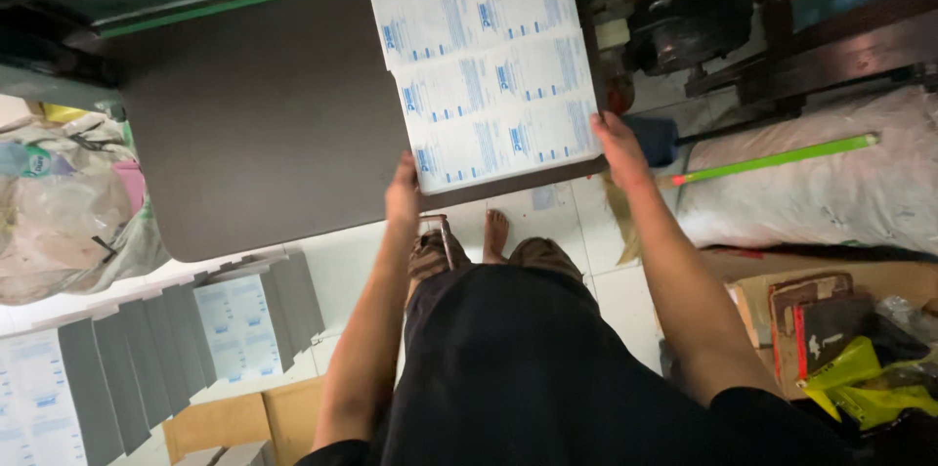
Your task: The person picks up stacks of white papers with blue printed patterns from a table and arranges them into a larger pile. The person repeatedly lifts, aligns, and places the paper stacks by hand in a cluttered room.
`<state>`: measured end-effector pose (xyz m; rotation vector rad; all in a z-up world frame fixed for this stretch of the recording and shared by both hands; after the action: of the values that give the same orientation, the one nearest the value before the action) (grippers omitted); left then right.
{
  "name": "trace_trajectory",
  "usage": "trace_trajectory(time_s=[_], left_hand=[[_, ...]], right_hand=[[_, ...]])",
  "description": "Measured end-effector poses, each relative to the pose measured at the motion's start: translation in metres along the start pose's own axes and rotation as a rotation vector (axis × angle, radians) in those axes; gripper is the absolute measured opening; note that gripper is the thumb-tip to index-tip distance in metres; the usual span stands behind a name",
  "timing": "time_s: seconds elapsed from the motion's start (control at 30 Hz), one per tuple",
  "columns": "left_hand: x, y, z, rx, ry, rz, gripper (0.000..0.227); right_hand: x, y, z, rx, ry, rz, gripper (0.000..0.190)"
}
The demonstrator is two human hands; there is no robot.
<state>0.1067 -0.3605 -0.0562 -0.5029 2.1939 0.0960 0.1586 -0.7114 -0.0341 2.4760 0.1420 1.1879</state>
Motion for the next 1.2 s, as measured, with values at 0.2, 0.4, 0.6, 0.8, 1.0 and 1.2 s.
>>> trace_trajectory(time_s=[0.2,0.4,0.6,0.8,1.0,1.2], left_hand=[[0.022,-0.016,0.016,-0.007,-0.199,0.186,0.062],[0.062,-0.043,-0.017,-0.07,-0.102,0.141,0.057],[0.082,-0.054,-0.012,-0.247,-0.214,0.204,0.049],[0.082,-0.039,-0.005,-0.216,-0.196,0.237,0.041],[0.113,-0.019,0.016,-0.08,0.251,0.166,0.091],[0.073,-0.02,0.024,-0.019,0.108,0.185,0.058]], right_hand=[[-0.002,-0.002,-0.004,-0.07,0.017,0.071,0.061],[-0.043,0.055,0.044,-0.136,0.172,-0.041,0.051],[-0.067,0.066,0.048,-0.139,0.159,0.089,0.044],[-0.09,0.065,0.039,-0.128,0.046,0.184,0.035],[-0.09,0.057,-0.008,-0.017,-0.055,0.379,0.04],[-0.107,0.068,0.014,-0.088,0.029,0.235,0.035]])
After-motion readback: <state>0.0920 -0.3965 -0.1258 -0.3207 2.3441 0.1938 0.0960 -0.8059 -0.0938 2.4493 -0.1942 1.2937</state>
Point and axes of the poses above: each hand's wrist, its own z-axis towards the middle knuckle, its own y-axis out of the back of the hand, x = y × z, the point moved 7 cm from there along z, towards the middle knuckle, and after that the axes turned 4 degrees about -y, right-handed, at the moved point
